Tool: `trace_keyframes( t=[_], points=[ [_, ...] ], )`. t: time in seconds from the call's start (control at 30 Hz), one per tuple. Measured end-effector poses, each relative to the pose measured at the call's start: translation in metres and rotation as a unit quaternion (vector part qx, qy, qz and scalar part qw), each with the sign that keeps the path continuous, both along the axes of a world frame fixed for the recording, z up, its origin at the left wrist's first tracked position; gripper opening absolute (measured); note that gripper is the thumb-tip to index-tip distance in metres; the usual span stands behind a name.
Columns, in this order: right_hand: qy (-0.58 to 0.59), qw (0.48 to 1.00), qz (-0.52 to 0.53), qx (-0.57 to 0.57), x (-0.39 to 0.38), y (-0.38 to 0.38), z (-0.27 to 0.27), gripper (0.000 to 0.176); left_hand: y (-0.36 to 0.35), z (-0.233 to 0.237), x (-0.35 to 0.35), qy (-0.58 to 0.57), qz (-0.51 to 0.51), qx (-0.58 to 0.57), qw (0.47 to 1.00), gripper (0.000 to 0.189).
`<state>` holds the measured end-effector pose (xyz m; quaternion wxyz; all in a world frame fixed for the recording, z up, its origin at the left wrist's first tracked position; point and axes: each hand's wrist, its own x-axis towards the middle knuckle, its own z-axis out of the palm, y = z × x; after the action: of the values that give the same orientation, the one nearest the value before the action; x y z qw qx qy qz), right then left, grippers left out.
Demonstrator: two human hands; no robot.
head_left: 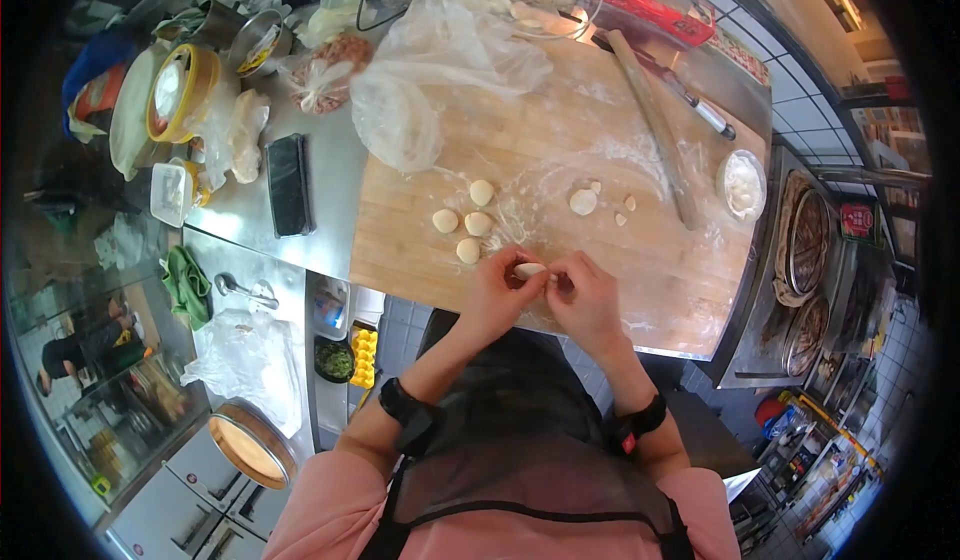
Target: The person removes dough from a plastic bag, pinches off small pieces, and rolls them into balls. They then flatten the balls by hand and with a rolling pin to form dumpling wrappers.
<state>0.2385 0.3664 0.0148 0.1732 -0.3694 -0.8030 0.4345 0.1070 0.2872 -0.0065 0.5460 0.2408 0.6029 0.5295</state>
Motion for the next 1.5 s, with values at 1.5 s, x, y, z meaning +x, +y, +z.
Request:
trace_keyframes(
  t=[1.5],
  points=[
    [0.074, 0.987, 0.053, 0.132, -0.051, -0.023, 0.019, 0.074, 0.024, 0.012, 0.032, -0.438, 0.100, 0.188, 0.874, 0.072]
  ],
)
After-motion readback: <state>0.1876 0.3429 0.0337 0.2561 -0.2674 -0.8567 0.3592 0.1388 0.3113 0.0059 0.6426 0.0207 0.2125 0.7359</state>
